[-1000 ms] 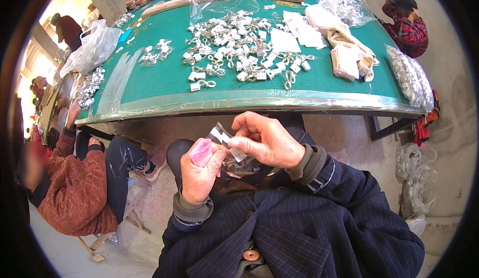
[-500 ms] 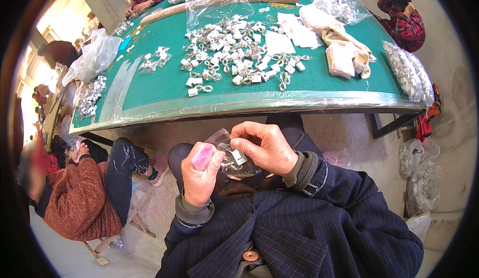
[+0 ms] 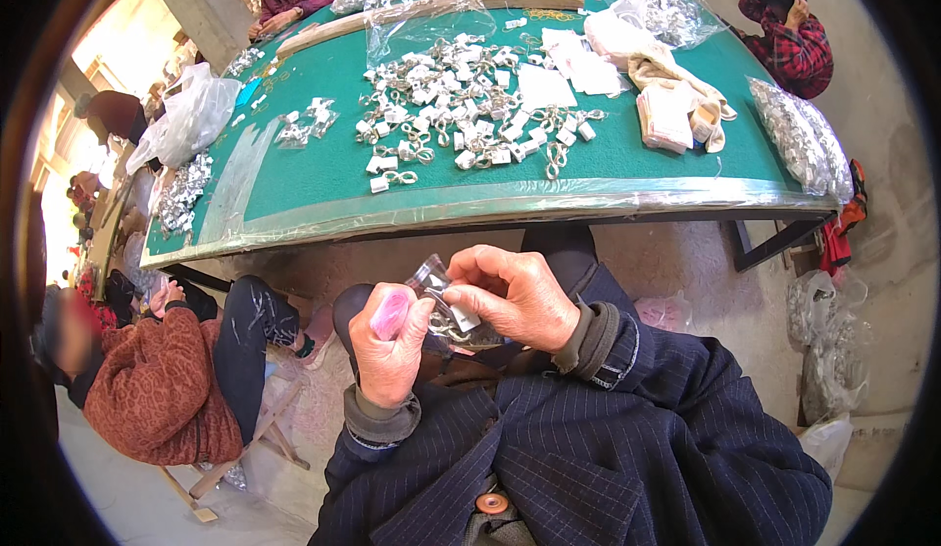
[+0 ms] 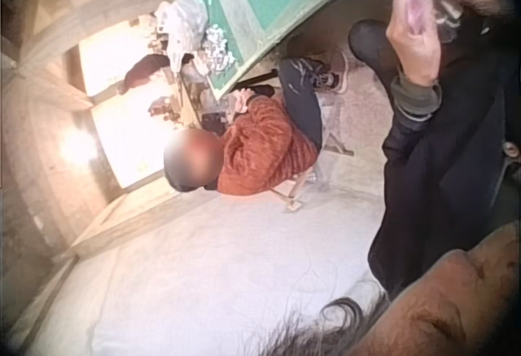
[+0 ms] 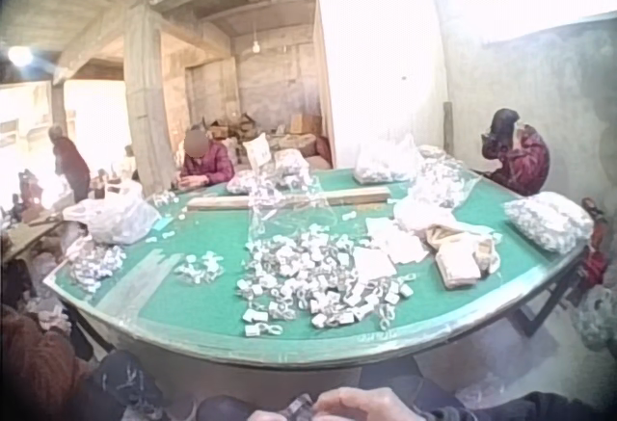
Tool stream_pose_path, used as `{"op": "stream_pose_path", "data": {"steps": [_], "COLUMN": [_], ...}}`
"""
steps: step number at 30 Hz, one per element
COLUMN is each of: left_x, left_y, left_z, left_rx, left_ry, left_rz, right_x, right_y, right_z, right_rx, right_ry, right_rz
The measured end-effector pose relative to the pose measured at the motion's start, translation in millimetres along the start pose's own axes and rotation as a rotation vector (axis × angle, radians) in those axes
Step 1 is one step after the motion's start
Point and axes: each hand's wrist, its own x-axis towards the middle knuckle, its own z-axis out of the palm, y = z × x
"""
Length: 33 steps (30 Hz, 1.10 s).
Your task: The person picks small white electronic components from a pile on a green table and places them into small clear plastic bags. The person handles the items one at a time, opening the bags and inserting the components before setting the filled bags aside.
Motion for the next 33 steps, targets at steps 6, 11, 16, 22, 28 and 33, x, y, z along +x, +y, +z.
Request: {"op": "stream_pose_path", "data": {"steps": [6, 11, 16, 22, 28, 33], "left_x": [1.0, 2.2, 11.2, 14.0, 8.9, 8.2], "left_y": [-1.5, 4.2, 6.7, 6.8, -4.0, -16.0], "left_z": [-2.0, -4.4, -8.8, -5.7, -7.6, -23.3], "left_rx": [0.004, 0.092, 0.371, 0.379, 0.381, 0.456], "left_ry": [-0.053, 0.058, -0.001, -0.051, -0.066, 0.054], "left_rz": [-0.01, 0.181, 0.41, 0.338, 0.275, 0.19], "right_x": [2.5, 2.1, 6.6, 9.2, 12.8, 13.1], "right_y": [5.2, 7.8, 4.8, 0.2, -1.7, 0.6], "right_z": [-1.8, 0.0, 0.6, 4.8, 8.7, 8.8], "right_rx": [-0.023, 0.015, -0.292, -0.363, -0.386, -0.372], "right_ry": [0.005, -0.02, -0.09, -0.152, -0.216, -0.256], "right_rz": [-0.015, 0.005, -0.228, -0.336, -0.369, -0.343]}}
